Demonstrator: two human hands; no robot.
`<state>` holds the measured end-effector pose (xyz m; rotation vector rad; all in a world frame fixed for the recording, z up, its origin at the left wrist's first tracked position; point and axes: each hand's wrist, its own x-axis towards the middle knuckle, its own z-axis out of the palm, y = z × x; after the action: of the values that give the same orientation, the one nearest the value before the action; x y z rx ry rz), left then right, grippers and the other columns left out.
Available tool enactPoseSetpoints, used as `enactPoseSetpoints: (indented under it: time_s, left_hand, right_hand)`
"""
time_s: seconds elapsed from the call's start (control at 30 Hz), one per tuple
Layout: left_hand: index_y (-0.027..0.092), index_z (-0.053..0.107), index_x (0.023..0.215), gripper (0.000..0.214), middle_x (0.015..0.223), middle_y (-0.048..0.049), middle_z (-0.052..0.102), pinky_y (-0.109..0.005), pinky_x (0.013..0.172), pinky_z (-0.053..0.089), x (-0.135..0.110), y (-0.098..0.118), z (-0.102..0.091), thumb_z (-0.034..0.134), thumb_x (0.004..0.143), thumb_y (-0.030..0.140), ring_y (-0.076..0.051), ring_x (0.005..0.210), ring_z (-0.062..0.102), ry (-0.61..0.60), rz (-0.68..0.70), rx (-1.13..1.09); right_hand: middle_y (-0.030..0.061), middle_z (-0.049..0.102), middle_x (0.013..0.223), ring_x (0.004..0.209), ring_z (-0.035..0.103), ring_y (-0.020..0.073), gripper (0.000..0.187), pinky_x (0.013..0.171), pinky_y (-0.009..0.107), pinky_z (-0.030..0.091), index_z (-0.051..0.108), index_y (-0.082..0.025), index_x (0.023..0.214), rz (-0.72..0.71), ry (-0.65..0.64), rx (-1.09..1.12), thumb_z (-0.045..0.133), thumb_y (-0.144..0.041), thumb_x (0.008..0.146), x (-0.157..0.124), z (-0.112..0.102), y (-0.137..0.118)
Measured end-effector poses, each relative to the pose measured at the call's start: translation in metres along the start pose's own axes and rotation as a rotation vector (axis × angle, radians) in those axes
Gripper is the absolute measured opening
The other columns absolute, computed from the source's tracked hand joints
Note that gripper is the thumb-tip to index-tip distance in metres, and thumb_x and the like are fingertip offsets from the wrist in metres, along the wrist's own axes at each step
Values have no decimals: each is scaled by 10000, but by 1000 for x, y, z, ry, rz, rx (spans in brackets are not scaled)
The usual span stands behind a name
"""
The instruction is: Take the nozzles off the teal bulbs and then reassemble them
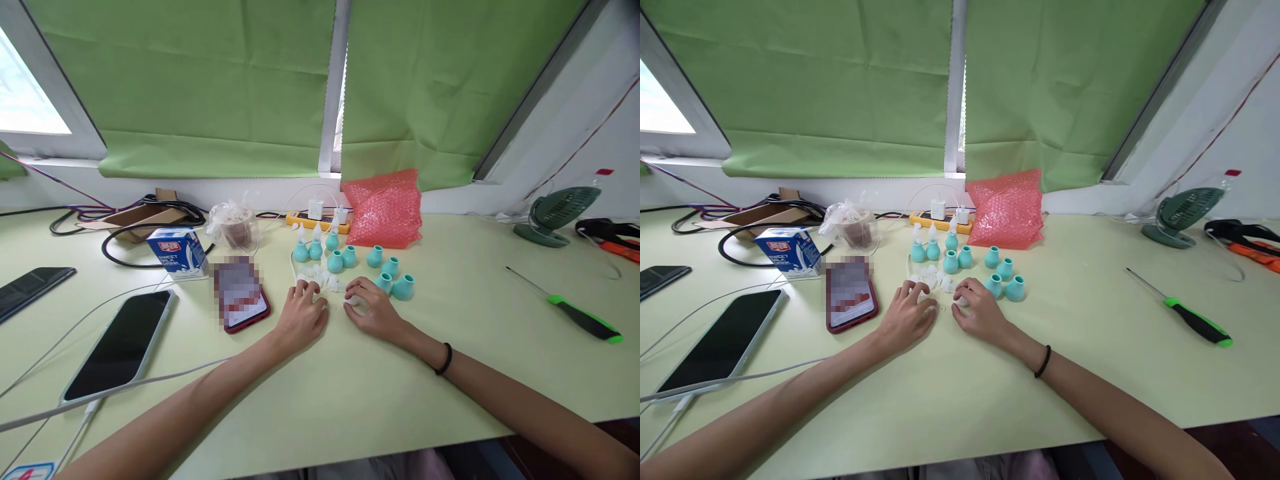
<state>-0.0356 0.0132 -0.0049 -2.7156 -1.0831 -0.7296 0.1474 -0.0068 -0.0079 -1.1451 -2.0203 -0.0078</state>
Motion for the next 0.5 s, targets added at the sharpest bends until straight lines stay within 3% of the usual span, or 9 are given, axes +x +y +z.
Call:
enactPoseSetpoints:
  time_s: [0.1,0.2,0.3,0.5]
  left_hand:
    - [171,595,831,186,925,-78,501,-359,723,377,0,-1,0,415,789,196,-226,885,380,-9,-13,-33]
    - [178,589,864,193,899,-76,508,-356,703,372,0,-1,0,413,783,190,-226,870,384,-14,-31,-50]
    - [185,586,901,206,906,-87,494,-378,691,357,-1,0,-1,432,765,200,-238,855,382,2,-59,-25]
    - [181,581,830,161,889,-81,480,-357,684,352,0,-2,1,436,767,205,-230,848,378,-16,-106,-69]
  right_hand:
    - [116,493,1061,1014,445,240,302,844,409,410,514,-164,1005,-29,-42,-106,523,-165,703,0,2,2]
    - [128,477,1133,1056,421,250,367,866,446,387,458,-156,1113,-59,-166,-190,488,-177,748,0,4,3]
    - [104,533,1040,982,478,232,290,798,430,432,494,-180,1055,-62,-198,-189,441,-140,772,0,6,5]
    - [69,537,873,868,506,211,210,743,380,456,509,-187,916,-32,-104,-59,450,-88,740,1,5,5]
